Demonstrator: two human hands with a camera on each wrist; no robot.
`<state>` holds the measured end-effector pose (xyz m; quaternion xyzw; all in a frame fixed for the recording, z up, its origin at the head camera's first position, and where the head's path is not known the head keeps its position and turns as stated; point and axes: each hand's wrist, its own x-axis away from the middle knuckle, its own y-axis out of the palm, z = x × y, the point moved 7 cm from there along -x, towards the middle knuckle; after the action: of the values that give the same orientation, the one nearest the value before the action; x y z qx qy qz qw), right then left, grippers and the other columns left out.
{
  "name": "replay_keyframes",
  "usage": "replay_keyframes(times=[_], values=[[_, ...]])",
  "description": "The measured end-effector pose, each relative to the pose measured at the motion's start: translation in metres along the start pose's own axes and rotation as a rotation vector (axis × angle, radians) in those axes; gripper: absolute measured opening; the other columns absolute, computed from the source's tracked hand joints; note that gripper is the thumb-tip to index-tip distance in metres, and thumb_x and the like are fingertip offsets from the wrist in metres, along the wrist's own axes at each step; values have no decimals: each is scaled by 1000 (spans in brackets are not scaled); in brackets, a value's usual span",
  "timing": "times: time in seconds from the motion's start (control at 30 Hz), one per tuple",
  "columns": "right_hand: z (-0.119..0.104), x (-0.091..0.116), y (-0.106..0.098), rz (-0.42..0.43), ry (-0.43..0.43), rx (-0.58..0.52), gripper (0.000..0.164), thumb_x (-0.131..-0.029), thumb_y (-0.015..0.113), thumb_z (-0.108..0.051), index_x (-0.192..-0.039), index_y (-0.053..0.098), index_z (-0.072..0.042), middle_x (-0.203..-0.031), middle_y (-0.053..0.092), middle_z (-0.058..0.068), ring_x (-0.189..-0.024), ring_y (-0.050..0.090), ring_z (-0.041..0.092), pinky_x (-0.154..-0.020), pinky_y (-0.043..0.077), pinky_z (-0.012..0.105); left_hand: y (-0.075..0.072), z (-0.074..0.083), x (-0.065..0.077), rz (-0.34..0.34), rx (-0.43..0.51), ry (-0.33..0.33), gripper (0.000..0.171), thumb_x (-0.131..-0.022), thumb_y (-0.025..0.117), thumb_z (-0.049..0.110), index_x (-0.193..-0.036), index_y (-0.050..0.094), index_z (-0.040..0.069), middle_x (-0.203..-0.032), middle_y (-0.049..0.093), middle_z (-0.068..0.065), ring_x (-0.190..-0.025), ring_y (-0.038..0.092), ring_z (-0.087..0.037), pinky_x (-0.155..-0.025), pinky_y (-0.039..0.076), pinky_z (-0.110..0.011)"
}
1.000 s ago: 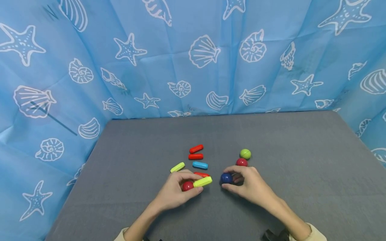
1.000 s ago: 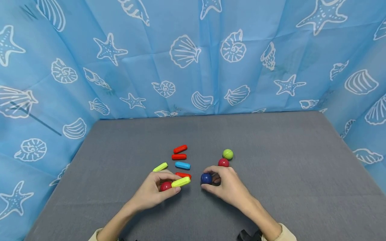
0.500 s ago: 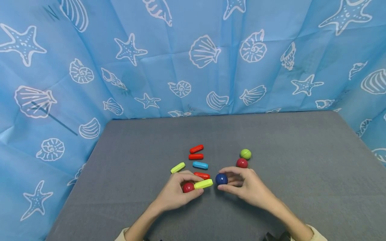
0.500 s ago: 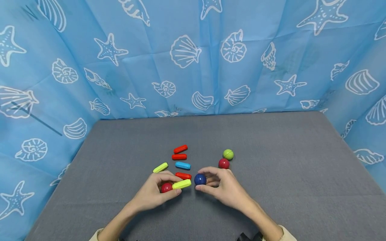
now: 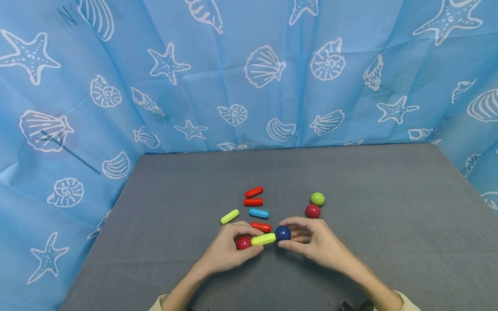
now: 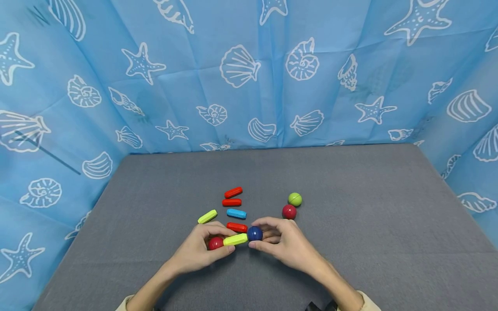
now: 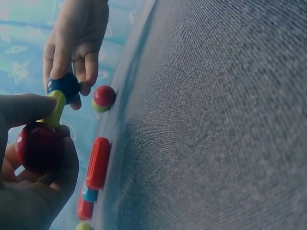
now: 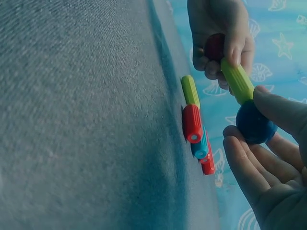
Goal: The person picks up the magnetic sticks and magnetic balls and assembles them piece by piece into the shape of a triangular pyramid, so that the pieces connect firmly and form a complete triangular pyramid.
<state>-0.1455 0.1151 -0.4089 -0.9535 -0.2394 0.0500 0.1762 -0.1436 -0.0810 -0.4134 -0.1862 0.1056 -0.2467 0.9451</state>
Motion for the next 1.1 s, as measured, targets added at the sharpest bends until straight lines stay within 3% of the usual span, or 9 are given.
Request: replay_keyframes(times=[0.2,0.43,0.7,0.8,0.9,1.1], values=[[0,-1,3,-9,8,-14,42,-89,81,-22,-121,67,0,-111,74,16,-92,74,8,-80,61,25,1,-1,1,-8,2,-19,23,-86,81,12,-109,77,11,-99,72,-7,-84,63,-2,-73,57,-21],[2,-2,8,-31,33,-16,43,-89,80,-24,-122,67,1,-111,74,16,-93,74,7,-80,61,23,2,-3,1,-34,-1,-42,22,-86,82,14,-107,77,11,-91,73,-7,-74,60,-1,-59,50,-18],[2,-2,12,-70,53,-56,43,-91,79,-24,-124,67,1,-109,76,14,-92,74,8,-78,61,23,4,-5,1,-69,-22,-70,19,-85,84,21,-102,77,13,-85,75,-4,-72,63,0,-66,55,-20],[2,-2,17,-115,68,-95,44,-92,77,-24,-125,66,3,-107,76,14,-91,74,8,-78,61,22,8,-7,1,-111,-9,-91,28,-86,83,22,-110,73,11,-84,75,-5,-70,63,1,-67,56,-20],[3,-4,22,-149,82,-143,47,-92,77,-22,-128,62,5,-107,75,15,-89,74,9,-78,61,23,13,-8,2,-175,20,-111,46,-88,82,21,-128,64,10,-85,76,-6,-67,66,0,-66,57,-20],[4,-5,28,-137,90,-163,51,-92,78,-24,-130,54,1,-103,76,15,-84,74,11,-73,61,25,22,-7,4,-313,13,-93,65,-92,76,17,-150,47,11,-96,70,-3,-61,68,1,-56,55,-20]])
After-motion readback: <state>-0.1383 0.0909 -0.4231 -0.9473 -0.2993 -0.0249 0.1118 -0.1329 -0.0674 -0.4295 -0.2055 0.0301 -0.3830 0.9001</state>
